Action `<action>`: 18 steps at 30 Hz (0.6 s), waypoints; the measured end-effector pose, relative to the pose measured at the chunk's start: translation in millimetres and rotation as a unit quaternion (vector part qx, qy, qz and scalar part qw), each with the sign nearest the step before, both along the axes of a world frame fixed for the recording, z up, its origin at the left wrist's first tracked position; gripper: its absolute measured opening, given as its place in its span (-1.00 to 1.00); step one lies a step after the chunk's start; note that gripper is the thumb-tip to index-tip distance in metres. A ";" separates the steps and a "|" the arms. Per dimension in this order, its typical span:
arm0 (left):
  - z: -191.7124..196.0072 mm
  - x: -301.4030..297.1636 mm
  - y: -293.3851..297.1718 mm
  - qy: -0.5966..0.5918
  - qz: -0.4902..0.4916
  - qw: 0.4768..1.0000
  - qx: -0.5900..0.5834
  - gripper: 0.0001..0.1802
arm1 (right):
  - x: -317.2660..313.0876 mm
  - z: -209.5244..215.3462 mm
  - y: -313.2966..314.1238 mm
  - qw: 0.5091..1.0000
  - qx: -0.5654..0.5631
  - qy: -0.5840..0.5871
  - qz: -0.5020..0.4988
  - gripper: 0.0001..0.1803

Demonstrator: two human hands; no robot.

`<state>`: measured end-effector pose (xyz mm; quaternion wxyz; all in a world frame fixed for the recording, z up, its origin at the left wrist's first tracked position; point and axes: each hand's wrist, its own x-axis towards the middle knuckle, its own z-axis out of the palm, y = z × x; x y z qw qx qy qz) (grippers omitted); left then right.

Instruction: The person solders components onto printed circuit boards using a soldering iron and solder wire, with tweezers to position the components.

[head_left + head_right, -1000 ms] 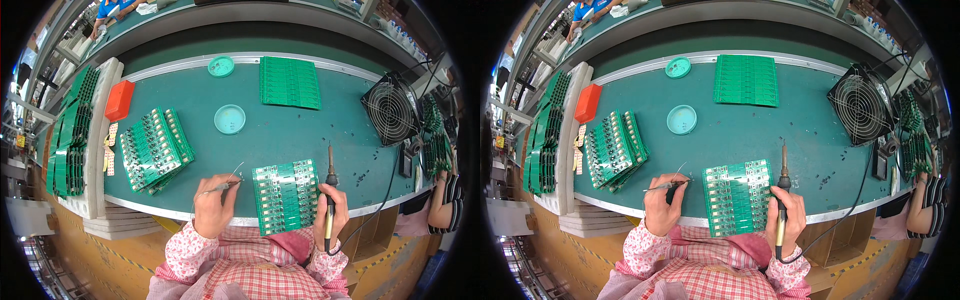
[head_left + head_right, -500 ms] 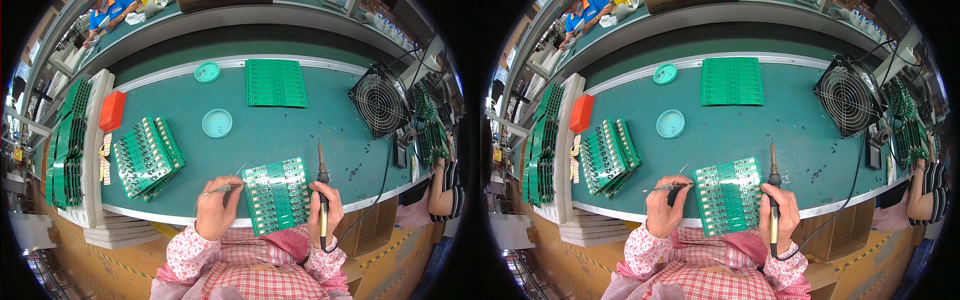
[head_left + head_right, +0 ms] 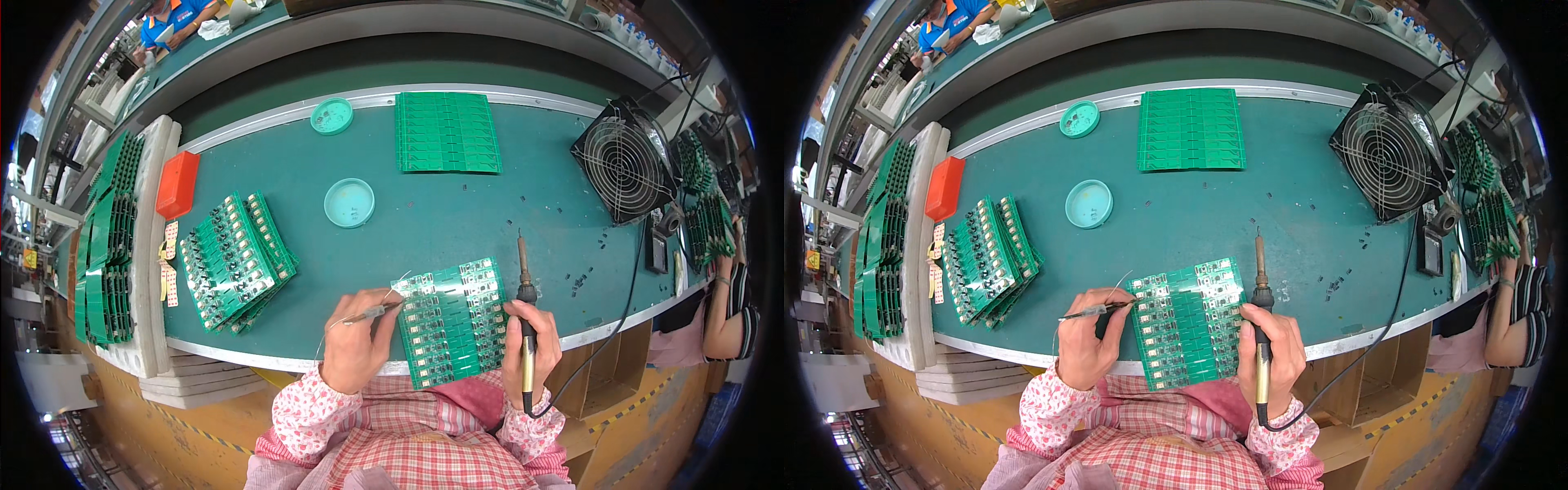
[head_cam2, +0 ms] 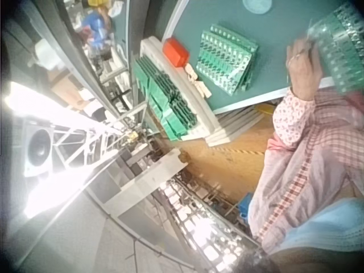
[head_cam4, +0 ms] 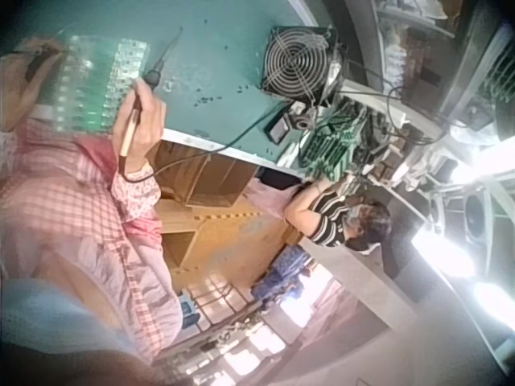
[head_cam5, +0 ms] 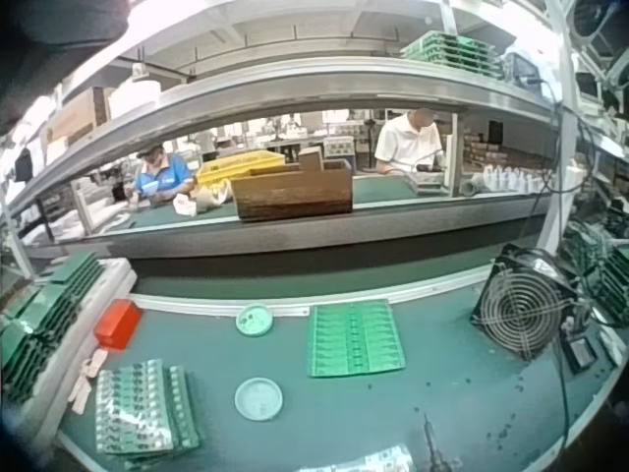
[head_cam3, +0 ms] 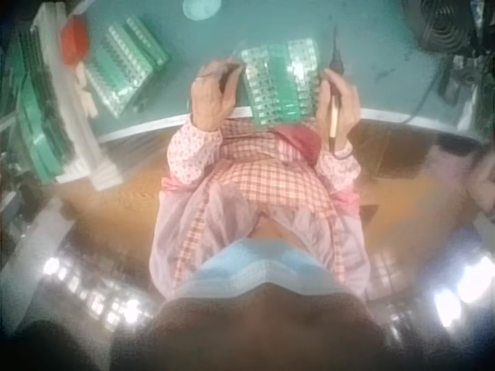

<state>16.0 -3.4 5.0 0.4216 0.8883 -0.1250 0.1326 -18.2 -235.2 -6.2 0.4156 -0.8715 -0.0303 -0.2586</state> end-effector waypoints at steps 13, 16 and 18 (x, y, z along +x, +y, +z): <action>-0.9 0.2 1.2 -0.007 -0.019 1.000 0.014 -0.78 | -6.9 9.5 4.0 0.999 0.033 0.004 0.002 -0.76; -0.9 -0.1 1.3 -0.005 -0.018 1.000 0.017 -0.78 | -13.2 14.5 10.7 0.987 0.149 -0.007 0.060 -0.79; -0.9 0.5 1.4 0.003 -0.017 1.000 0.020 -0.78 | -11.5 14.3 16.0 0.977 0.182 -0.016 0.108 -0.78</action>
